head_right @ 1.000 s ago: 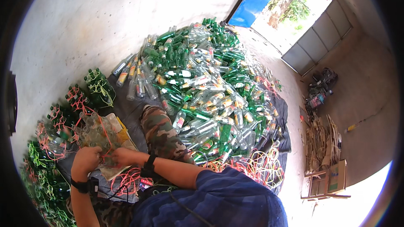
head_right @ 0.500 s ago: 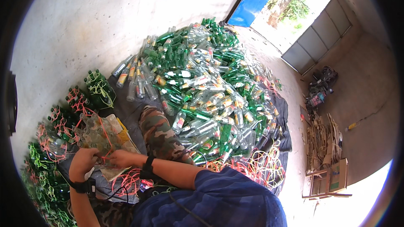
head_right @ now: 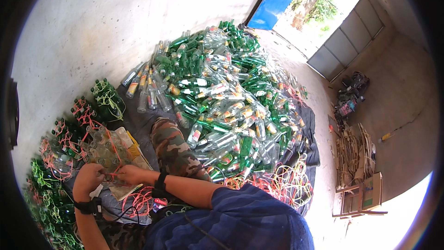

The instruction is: The person arranges green glass bottles on a cardboard base and ties them together with orange string. They repeatedly pick up bottles, place them in rows, and wrap the string around the bundle to secure them.

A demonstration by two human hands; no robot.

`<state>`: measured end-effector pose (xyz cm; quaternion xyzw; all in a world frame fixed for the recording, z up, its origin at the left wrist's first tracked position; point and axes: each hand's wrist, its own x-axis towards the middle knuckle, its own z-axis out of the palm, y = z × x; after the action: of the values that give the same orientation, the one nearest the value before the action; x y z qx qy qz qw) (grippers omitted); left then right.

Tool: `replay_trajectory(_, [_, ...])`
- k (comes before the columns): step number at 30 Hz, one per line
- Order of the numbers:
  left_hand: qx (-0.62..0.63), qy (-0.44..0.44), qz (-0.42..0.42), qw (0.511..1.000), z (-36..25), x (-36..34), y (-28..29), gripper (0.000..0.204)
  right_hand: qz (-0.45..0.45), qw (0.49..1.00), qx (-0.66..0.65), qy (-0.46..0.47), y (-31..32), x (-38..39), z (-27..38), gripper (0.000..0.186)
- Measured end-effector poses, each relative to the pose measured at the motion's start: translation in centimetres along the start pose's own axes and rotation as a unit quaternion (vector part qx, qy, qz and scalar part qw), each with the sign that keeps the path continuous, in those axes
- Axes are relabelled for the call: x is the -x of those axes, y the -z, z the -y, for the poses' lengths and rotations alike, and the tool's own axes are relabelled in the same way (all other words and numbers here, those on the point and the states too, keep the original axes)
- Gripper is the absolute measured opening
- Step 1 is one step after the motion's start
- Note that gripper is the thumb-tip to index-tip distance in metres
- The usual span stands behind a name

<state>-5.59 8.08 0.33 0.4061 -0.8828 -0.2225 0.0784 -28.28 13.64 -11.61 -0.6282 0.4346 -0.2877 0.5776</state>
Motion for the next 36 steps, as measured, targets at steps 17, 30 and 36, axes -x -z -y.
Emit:
replay_trajectory(17, [0.011,-0.018,-0.107,0.994,-0.6,0.1,0.8,0.014,0.015,1.0,0.0,-0.022,-0.4,-0.3,0.3,0.034])
replay_trajectory(30, [0.145,0.03,-0.073,0.986,-2.3,-0.3,1.5,0.009,0.018,0.998,-0.039,-0.038,-0.1,0.3,1.4,0.032])
replay_trajectory(36, [0.229,0.072,-0.047,0.97,-2.0,-0.8,0.8,0.007,0.017,1.0,-0.002,-0.012,-0.1,0.2,1.0,0.031])
